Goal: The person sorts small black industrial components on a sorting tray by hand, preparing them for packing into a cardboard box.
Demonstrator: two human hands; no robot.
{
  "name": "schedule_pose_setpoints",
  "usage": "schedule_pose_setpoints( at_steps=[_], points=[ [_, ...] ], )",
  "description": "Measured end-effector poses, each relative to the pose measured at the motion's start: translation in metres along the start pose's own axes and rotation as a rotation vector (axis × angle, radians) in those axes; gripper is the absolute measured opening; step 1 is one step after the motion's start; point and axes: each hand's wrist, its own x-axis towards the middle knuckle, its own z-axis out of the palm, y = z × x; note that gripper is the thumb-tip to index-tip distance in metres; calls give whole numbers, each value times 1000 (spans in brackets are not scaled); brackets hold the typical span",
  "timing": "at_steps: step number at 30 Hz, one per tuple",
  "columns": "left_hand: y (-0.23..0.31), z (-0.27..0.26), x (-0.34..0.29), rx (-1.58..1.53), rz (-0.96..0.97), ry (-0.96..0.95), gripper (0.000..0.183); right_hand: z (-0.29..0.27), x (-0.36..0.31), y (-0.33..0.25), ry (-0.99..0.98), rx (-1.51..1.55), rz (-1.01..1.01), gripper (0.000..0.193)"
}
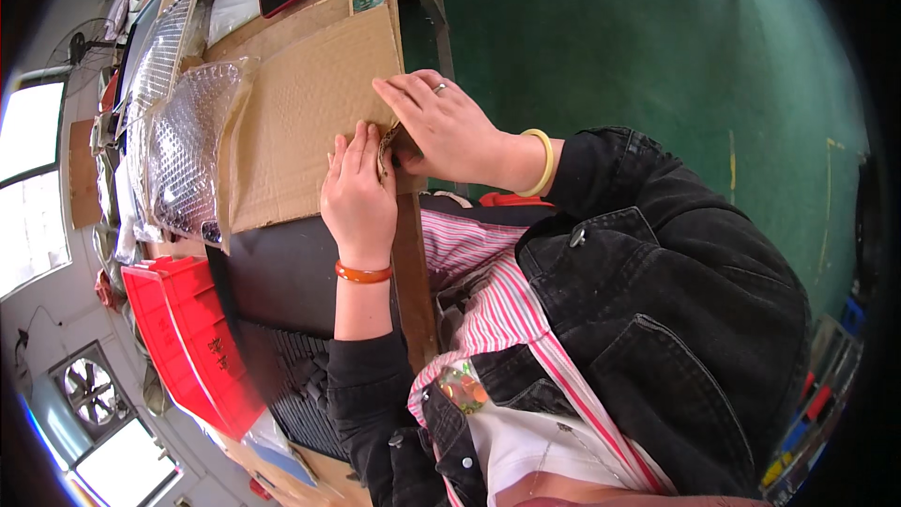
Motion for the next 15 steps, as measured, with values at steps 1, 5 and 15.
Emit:
schedule_pose_setpoints(
  at_steps=[1, 5, 15],
  points=[
    [0, 0, 0, 4, 3, -5, 31, 0, 1, -1, -1, -1, 1, 90],
    [-1, 2, 0, -17, 8, 10, 31, 4, 0, -3, -8, -54, -25, 83],
    [0, -3, 2, -54, -11, 27, 29, 14, -10, 9, 116, 369, 249, 82]
  ],
)
